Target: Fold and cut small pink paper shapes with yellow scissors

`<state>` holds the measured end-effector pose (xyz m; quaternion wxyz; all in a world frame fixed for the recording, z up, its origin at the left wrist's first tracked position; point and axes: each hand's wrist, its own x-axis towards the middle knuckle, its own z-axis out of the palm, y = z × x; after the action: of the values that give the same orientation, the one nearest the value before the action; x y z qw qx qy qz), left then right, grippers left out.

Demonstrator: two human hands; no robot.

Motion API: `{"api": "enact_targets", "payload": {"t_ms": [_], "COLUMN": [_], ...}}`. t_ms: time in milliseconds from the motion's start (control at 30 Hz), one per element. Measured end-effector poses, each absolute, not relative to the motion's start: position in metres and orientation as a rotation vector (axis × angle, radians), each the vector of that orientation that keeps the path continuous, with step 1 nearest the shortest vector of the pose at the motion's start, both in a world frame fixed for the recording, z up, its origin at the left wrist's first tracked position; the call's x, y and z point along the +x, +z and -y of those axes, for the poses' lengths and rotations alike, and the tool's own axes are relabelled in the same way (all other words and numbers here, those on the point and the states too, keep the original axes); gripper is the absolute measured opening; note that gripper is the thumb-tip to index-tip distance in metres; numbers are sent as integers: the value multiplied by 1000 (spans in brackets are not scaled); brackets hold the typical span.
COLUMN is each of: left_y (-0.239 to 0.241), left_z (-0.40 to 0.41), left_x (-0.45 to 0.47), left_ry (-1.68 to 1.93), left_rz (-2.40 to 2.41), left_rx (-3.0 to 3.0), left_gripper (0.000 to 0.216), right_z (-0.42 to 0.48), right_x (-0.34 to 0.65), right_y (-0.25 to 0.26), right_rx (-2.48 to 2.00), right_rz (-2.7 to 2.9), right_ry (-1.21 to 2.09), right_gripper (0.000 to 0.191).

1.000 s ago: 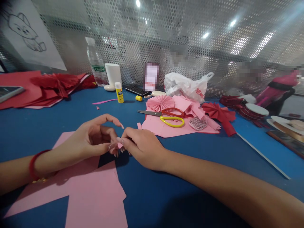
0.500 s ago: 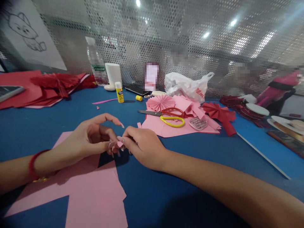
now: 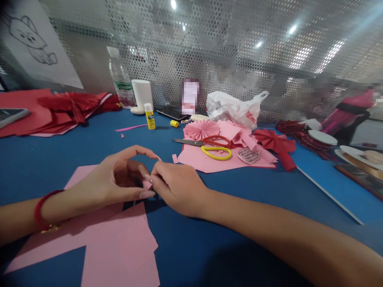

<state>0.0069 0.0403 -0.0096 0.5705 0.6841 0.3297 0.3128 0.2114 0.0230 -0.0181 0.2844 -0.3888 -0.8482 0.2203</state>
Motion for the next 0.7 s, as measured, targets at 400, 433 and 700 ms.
{"api": "enact_targets", "payload": {"t_ms": [400,433,700], "left_y": [-10,-10,-14], "left_z": [-39,-39,-38], "left_x": [5,4,3], "left_ry": [707,734,964], "left_rz": [-749,-757,-689], "left_rx": [1719,1756,1859], "left_gripper": [39,39,47], "right_z": [-23,-23,-25], "right_x": [211,211,214], "right_y": [-15,-16,-20], "right_rx": [-952,-946,-907], "right_rz": [2387,2346,2036], "right_ry": [659,672,821], "right_gripper": [23,22,28]}}
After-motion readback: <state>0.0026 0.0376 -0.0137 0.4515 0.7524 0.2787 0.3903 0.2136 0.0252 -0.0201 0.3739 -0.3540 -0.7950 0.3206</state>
